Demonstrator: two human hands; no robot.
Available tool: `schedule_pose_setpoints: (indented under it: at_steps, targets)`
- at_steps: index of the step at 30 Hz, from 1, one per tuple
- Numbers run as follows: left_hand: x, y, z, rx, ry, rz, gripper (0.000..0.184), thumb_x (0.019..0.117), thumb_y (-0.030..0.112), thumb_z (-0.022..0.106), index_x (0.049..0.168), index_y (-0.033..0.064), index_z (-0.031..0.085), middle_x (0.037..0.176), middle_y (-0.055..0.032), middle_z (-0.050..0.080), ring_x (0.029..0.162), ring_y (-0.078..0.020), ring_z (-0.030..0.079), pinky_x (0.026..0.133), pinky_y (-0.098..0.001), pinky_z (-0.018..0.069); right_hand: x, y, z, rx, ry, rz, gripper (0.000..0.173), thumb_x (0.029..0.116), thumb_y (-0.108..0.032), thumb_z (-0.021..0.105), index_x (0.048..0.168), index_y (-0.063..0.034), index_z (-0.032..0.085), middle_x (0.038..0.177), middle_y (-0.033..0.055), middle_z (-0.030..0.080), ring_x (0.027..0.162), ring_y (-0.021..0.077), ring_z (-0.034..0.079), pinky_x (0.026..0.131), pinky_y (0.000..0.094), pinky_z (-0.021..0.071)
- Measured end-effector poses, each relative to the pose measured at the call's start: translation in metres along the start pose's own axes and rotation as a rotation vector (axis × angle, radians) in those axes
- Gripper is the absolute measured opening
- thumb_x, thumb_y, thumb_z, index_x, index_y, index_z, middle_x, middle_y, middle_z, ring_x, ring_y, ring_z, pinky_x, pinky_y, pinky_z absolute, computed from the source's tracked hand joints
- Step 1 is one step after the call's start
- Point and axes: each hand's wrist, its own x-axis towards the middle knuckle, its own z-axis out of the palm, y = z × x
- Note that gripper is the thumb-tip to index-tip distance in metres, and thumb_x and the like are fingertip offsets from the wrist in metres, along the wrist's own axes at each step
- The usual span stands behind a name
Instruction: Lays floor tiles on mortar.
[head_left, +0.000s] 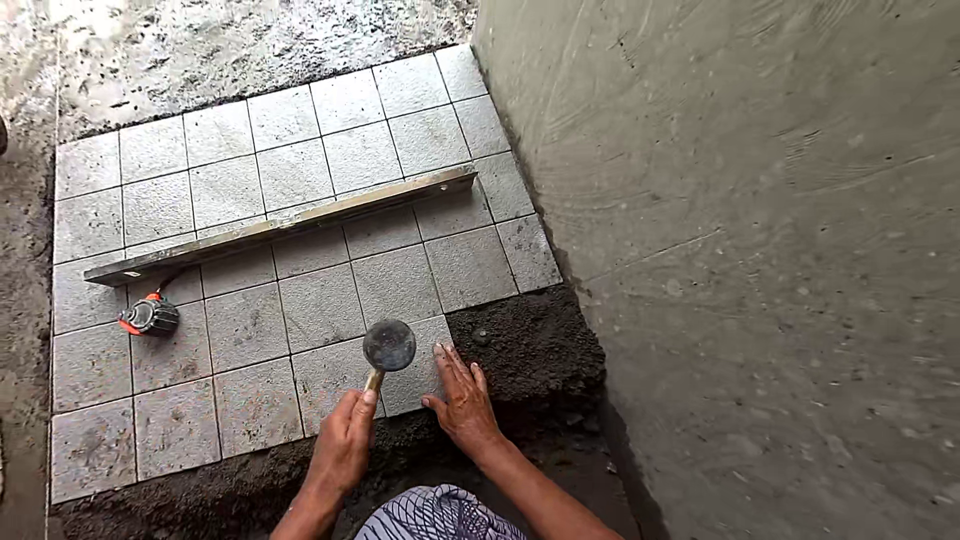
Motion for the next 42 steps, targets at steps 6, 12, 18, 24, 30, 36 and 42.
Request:
schedule_pose_setpoints:
  at_steps: [6, 12, 18, 24, 30, 36, 42]
  targets:
    - [0.015, -0.020, 0.055, 0.223, 0.107, -0.026, 0.059, 0.1060, 0.059, 0.027, 0.096, 0.0114, 0.061, 0.065, -0.0015, 0.054, 0.059, -0.0185, 0.057, 0.059, -0.0419, 0.0508, -0.001, -0.001, -0.001, -0.004, -0.012, 0.037, 0.081, 0.0925, -0.032, 0.073, 0.160, -0.0080, 0.035, 0.164, 0.0080, 0.039, 0.152, 0.0241, 0.035, 0.123, 0.0621, 0.0222]
    - [0.012, -0.024, 0.064, 0.169, 0.119, -0.040, 0.058, 0.1062, 0.058, 0.028, 0.096, 0.0115, 0.061, 0.064, -0.0004, 0.054, 0.057, -0.0165, 0.057, 0.057, -0.0394, 0.0504, 0.000, -0.002, 0.001, -0.008, 0.007, 0.048, 0.080, 0.0918, -0.035, 0.073, 0.159, -0.0070, 0.037, 0.161, 0.0094, 0.043, 0.150, 0.0269, 0.039, 0.122, 0.0646, 0.0231]
    - [0.006, -0.031, 0.072, 0.128, 0.134, -0.049, 0.058, 0.1062, 0.059, 0.029, 0.097, 0.0117, 0.061, 0.064, 0.0004, 0.053, 0.056, -0.0158, 0.056, 0.056, -0.0381, 0.0504, -0.002, 0.004, 0.006, -0.010, 0.041, 0.008, 0.082, 0.0916, -0.035, 0.073, 0.160, -0.0084, 0.036, 0.162, 0.0088, 0.041, 0.150, 0.0274, 0.039, 0.121, 0.0670, 0.0233]
    - [-0.002, -0.033, 0.072, 0.082, 0.063, -0.100, 0.058, 0.1069, 0.057, 0.027, 0.099, 0.0103, 0.061, 0.067, -0.0010, 0.055, 0.059, -0.0166, 0.057, 0.061, -0.0388, 0.0518, -0.004, 0.008, 0.010, -0.023, 0.061, -0.035, 0.080, 0.0930, -0.033, 0.070, 0.160, -0.0077, 0.034, 0.163, 0.0102, 0.040, 0.151, 0.0289, 0.038, 0.120, 0.0681, 0.0231]
    - [0.001, -0.029, 0.075, 0.005, 0.045, -0.146, 0.058, 0.1070, 0.056, 0.027, 0.099, 0.0097, 0.061, 0.068, -0.0016, 0.055, 0.059, -0.0171, 0.057, 0.061, -0.0384, 0.0521, -0.005, 0.008, 0.014, -0.038, 0.067, -0.067, 0.081, 0.0942, -0.033, 0.069, 0.160, -0.0042, 0.032, 0.164, 0.0140, 0.036, 0.152, 0.0305, 0.034, 0.121, 0.0666, 0.0232]
    - [0.013, -0.019, 0.082, -0.104, 0.084, -0.159, 0.060, 0.1078, 0.055, 0.027, 0.096, 0.0074, 0.061, 0.066, -0.0031, 0.055, 0.052, -0.0173, 0.054, 0.052, -0.0357, 0.0505, -0.005, 0.004, 0.013, -0.055, 0.041, -0.047, 0.081, 0.0938, -0.030, 0.070, 0.160, -0.0016, 0.032, 0.164, 0.0156, 0.036, 0.153, 0.0307, 0.033, 0.121, 0.0655, 0.0229]
    - [0.022, -0.014, 0.085, -0.092, 0.086, -0.133, 0.060, 0.1084, 0.054, 0.027, 0.097, 0.0056, 0.061, 0.064, -0.0032, 0.055, 0.050, -0.0167, 0.054, 0.050, -0.0346, 0.0500, -0.002, 0.000, 0.013, -0.026, 0.003, 0.001, 0.079, 0.0954, -0.029, 0.068, 0.159, -0.0007, 0.032, 0.164, 0.0166, 0.035, 0.154, 0.0304, 0.030, 0.122, 0.0654, 0.0212]
